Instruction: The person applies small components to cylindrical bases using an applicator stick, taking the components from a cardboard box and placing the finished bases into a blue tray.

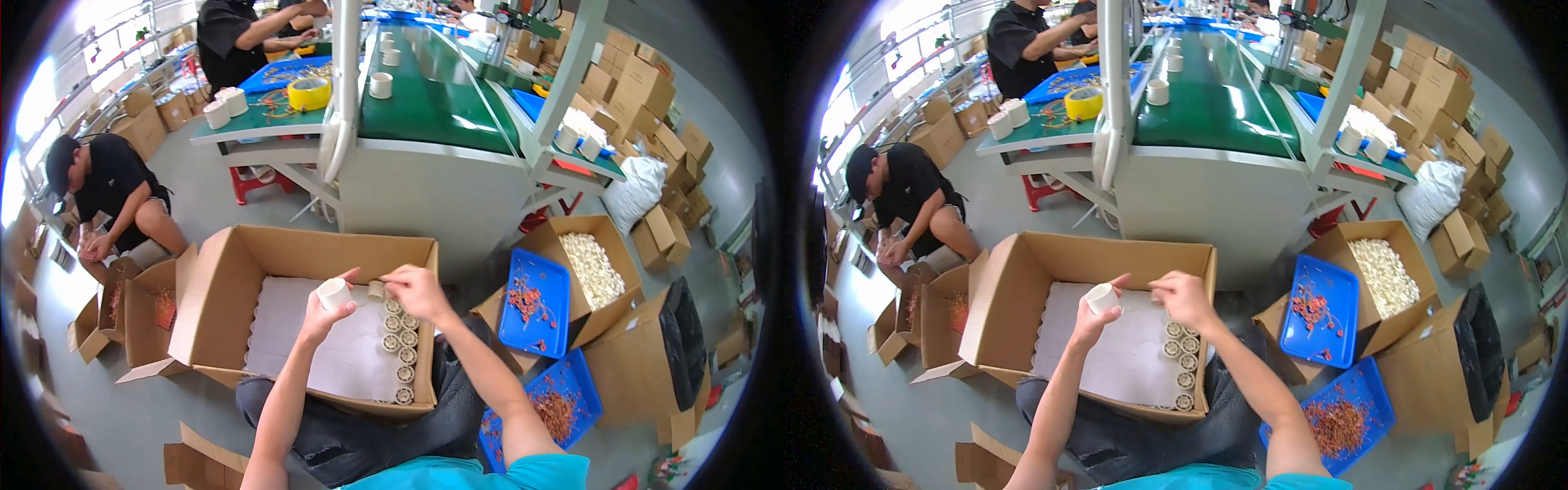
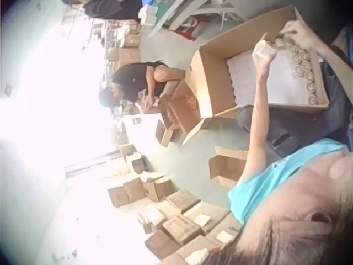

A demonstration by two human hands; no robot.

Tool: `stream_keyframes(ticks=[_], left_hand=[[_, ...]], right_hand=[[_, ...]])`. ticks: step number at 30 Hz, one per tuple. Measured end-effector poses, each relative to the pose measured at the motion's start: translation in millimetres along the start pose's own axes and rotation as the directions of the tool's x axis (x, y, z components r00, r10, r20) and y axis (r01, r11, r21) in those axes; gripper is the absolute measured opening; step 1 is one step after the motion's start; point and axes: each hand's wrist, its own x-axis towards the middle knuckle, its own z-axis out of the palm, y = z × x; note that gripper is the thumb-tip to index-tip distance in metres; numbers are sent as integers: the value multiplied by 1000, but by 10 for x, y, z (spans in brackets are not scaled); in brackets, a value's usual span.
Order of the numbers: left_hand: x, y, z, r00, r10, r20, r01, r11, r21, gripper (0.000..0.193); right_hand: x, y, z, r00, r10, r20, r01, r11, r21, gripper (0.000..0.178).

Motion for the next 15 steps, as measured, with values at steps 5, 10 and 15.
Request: stream_keyframes(ticks=[5, 10, 15], left_hand=[[-5, 143, -216, 968, -215, -128, 229, 968, 102, 38], [4, 156, -268, 939, -309, -149, 330, 931, 153, 34], [54, 108, -247, 990, -142, 15, 123, 903, 411, 41]], right_hand=[[408, -80, 569, 985, -30, 171, 30, 1000, 6, 22], [354, 240, 680, 999, -45, -28, 43, 996, -79, 24], [420, 273, 534, 991, -105, -80, 107, 994, 28, 24]])
